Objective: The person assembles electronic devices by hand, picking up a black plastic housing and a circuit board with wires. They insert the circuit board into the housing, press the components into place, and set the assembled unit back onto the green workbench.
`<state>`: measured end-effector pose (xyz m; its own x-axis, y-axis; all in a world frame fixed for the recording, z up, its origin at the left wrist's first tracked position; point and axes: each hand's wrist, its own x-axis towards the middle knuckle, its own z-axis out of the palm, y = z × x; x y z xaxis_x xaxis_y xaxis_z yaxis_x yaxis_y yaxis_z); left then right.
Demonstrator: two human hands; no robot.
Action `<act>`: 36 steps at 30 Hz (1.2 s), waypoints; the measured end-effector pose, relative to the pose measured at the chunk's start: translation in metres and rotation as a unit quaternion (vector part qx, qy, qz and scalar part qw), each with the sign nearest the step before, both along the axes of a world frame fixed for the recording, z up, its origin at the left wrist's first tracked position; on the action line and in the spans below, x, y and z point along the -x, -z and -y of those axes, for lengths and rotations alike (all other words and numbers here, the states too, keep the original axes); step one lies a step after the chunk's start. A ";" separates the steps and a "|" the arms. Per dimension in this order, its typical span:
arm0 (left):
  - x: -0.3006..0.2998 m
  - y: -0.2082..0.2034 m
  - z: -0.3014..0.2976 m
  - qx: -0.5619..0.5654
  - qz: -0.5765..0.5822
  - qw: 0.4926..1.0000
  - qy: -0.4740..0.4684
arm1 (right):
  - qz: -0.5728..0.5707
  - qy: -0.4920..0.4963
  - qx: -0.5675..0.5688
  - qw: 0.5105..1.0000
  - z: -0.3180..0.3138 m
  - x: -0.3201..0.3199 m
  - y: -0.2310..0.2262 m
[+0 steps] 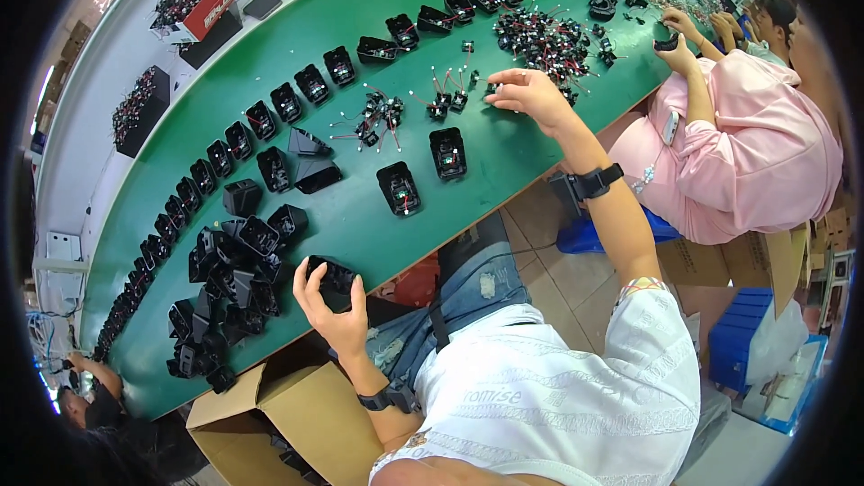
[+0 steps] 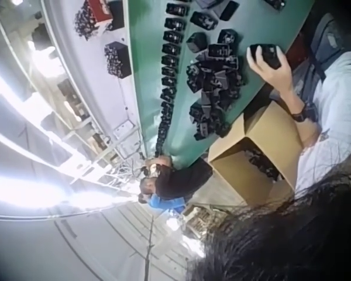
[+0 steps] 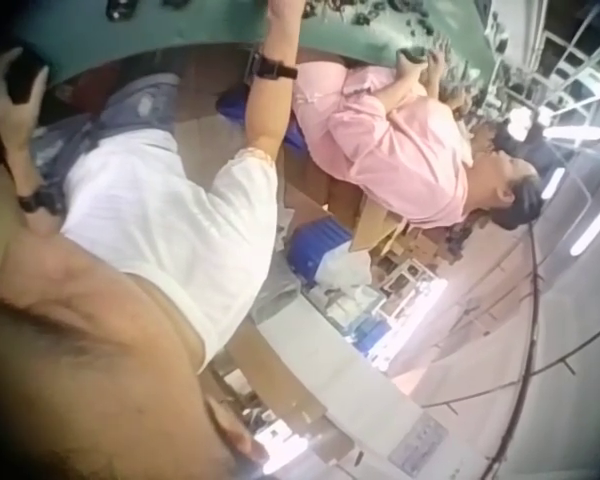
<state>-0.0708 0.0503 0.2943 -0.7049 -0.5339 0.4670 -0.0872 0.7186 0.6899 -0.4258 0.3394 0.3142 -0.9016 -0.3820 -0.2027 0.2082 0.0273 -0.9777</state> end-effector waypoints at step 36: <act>0.012 -0.013 -0.020 -0.066 -0.017 0.996 0.065 | -0.248 0.034 -0.097 0.963 0.022 0.005 -0.043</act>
<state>-0.0830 0.0707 0.3076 -0.7570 -0.4972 0.4239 0.0262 0.6252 0.7800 -0.4308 0.3171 0.3572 -0.9280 -0.3163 0.1968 -0.2744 0.2231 -0.9354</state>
